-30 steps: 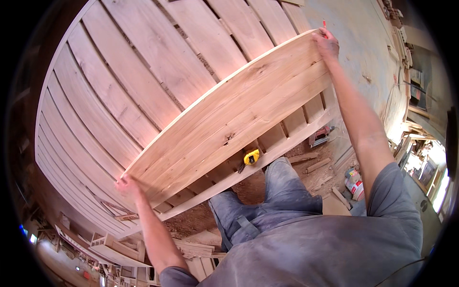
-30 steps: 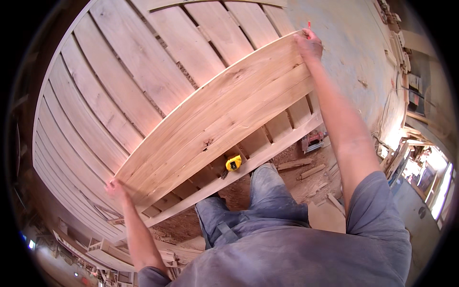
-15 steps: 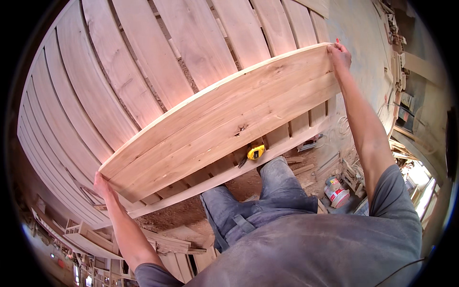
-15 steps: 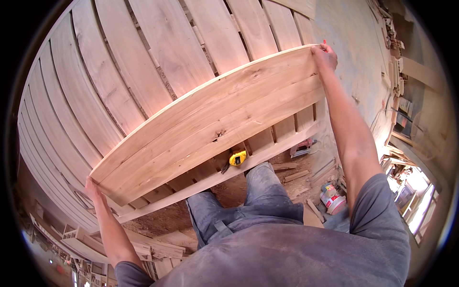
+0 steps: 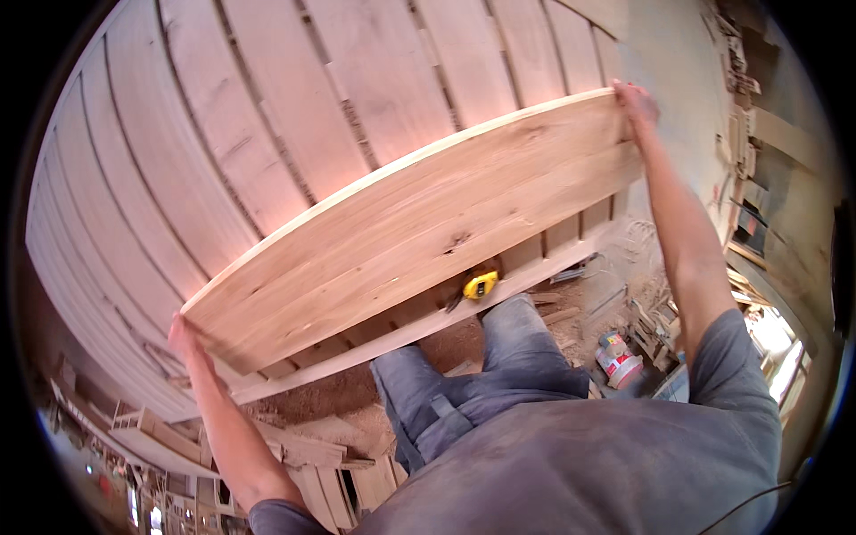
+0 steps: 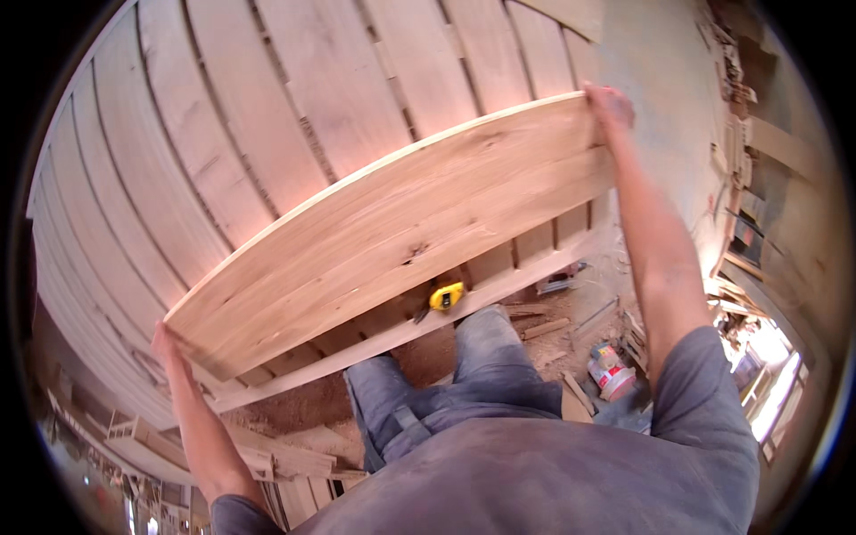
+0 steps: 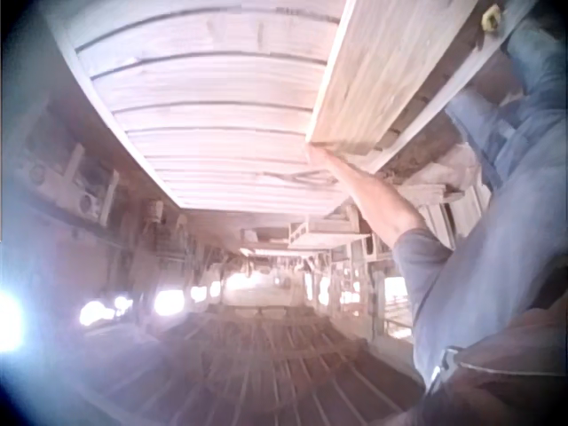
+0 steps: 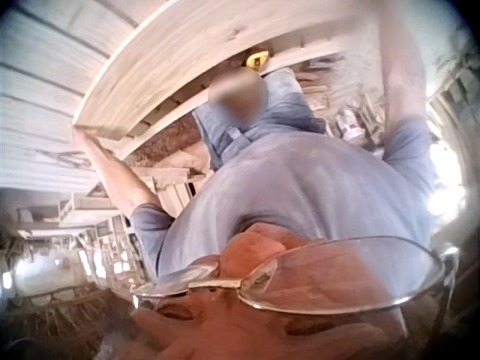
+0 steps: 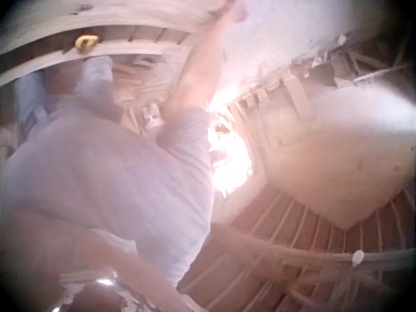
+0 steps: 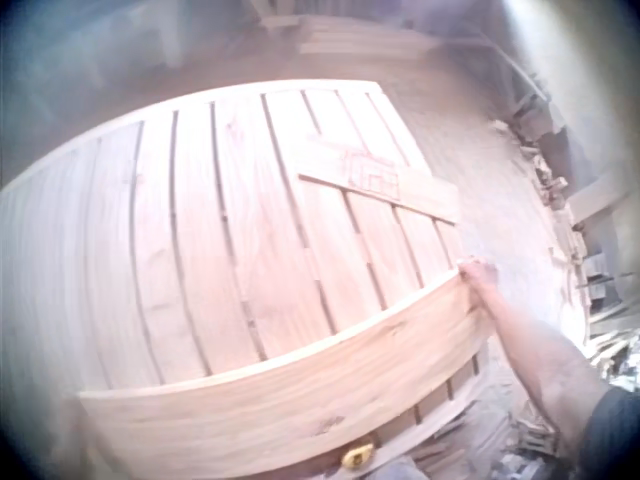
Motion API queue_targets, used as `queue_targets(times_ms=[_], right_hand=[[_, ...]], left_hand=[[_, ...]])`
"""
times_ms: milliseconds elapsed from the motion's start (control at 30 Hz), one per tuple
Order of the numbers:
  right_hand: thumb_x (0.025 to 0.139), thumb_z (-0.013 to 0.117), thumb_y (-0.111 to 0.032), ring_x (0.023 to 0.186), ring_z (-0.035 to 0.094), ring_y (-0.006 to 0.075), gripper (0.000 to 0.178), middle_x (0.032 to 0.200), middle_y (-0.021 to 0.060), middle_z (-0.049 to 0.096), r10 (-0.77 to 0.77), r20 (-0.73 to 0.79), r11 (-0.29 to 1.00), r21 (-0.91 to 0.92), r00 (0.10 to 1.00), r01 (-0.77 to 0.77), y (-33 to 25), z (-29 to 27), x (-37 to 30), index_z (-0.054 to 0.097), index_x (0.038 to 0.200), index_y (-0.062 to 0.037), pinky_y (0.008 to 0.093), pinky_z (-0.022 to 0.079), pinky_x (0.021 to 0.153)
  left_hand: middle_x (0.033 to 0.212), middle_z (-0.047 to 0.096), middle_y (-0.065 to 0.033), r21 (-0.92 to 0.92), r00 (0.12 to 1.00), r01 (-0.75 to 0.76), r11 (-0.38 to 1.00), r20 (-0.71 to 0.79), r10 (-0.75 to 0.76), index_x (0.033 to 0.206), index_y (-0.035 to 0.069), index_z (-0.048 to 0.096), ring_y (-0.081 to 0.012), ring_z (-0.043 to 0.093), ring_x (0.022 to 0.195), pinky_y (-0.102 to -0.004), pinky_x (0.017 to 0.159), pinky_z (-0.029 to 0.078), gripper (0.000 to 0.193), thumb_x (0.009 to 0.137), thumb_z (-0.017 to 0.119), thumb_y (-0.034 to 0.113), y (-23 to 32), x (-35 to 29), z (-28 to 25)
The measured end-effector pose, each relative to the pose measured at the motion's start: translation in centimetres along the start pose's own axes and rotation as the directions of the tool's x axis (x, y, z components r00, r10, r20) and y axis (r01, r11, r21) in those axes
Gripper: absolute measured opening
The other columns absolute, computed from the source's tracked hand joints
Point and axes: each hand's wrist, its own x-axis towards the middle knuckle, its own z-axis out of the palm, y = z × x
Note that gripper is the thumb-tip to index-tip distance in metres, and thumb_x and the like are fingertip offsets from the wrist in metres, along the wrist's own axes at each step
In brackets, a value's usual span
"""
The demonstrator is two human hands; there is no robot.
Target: The person positions and aligns curved wooden slats onto a slatted wooden frame, repeatedly lifting and placing each piece. They use a red pencil to mark alignment points on the slats and frame while adjusting fit. The workspace contains scattered wood pieces and tools.
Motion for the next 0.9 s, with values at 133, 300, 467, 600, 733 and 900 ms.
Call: queue_targets(times_ms=[133, 300, 467, 600, 733, 900], right_hand=[[0.082, 0.074, -0.057, 0.107, 0.067, 0.0253, 0.051, 0.108, 0.0105, 0.076, -0.031, 0.018, 0.978, 0.206, 0.999, 0.026, 1.4, 1.0, 0.5, 0.079, 0.092, -0.0070, 0.0393, 0.048, 0.096], [0.081, 0.080, -0.050, 0.100, 0.063, 0.0192, 0.049, 0.101, 0.0076, 0.073, -0.012, 0.107, 0.962, 0.271, 0.994, -0.017, 0.2, -1.2, -0.6, 0.077, 0.093, -0.0026, 0.0337, 0.046, 0.094], [0.082, 0.081, -0.046, 0.101, 0.062, 0.0189, 0.045, 0.102, 0.0076, 0.072, -0.006, 0.091, 0.979, 0.204, 0.996, -0.013, -0.4, -1.4, -0.5, 0.076, 0.093, -0.0020, 0.0332, 0.046, 0.092], [0.080, 0.082, -0.045, 0.096, 0.063, 0.0184, 0.043, 0.096, 0.0073, 0.073, 0.030, 0.068, 0.967, 0.250, 0.997, -0.046, -0.2, -1.4, -0.5, 0.076, 0.088, -0.0036, 0.0337, 0.047, 0.089], [0.079, 0.084, -0.041, 0.093, 0.063, 0.0178, 0.038, 0.093, 0.0078, 0.073, 0.026, 0.075, 0.927, 0.370, 0.997, -0.051, 0.9, -0.8, -0.1, 0.075, 0.083, -0.0039, 0.0342, 0.048, 0.085], [0.076, 0.083, -0.023, 0.096, 0.065, 0.0179, 0.032, 0.099, 0.0085, 0.074, 0.074, 0.013, 0.809, 0.583, 0.997, -0.068, 0.8, 0.3, -0.1, 0.076, 0.094, 0.0011, 0.0314, 0.049, 0.087]], left_hand=[[0.088, 0.067, -0.0057, 0.199, 0.996, -0.030, 0.980, -0.073, 0.045, 0.092, -0.002, 0.072, -0.0182, 0.058, 0.084, -0.0383, 0.075, 0.046, 0.042, 0.096, 0.058, 0.038, 0.4, 0.9, 0.9], [0.095, 0.071, -0.0095, 0.222, 0.996, 0.038, 0.974, -0.086, -0.019, 0.099, -0.004, 0.075, -0.0235, 0.061, 0.088, -0.0429, 0.079, 0.047, 0.047, 0.095, 0.058, 0.040, 3.8, -2.6, 2.0], [0.090, 0.068, -0.0061, 0.119, 0.999, -0.003, 0.993, -0.047, 0.009, 0.095, -0.002, 0.074, -0.0209, 0.059, 0.086, -0.0398, 0.078, 0.047, 0.044, 0.096, 0.061, 0.040, 3.8, -3.2, 2.2], [0.089, 0.064, -0.0047, 0.073, 0.990, -0.045, 0.996, -0.129, 0.054, 0.093, -0.003, 0.072, -0.0186, 0.056, 0.084, -0.0370, 0.076, 0.045, 0.043, 0.095, 0.063, 0.040, 3.7, -3.4, 3.3], [0.098, 0.068, -0.0055, -0.008, 0.996, 0.046, 0.999, -0.079, -0.047, 0.106, -0.005, 0.072, -0.0196, 0.059, 0.090, -0.0365, 0.081, 0.046, 0.040, 0.091, 0.070, 0.032, 5.3, -3.9, 4.4], [0.102, 0.071, -0.0071, -0.229, 0.983, 0.035, 0.973, -0.168, -0.075, 0.105, -0.003, 0.075, -0.0213, 0.064, 0.094, -0.0358, 0.085, 0.050, 0.030, 0.086, 0.072, 0.020, 2.6, -2.2, 3.2]])
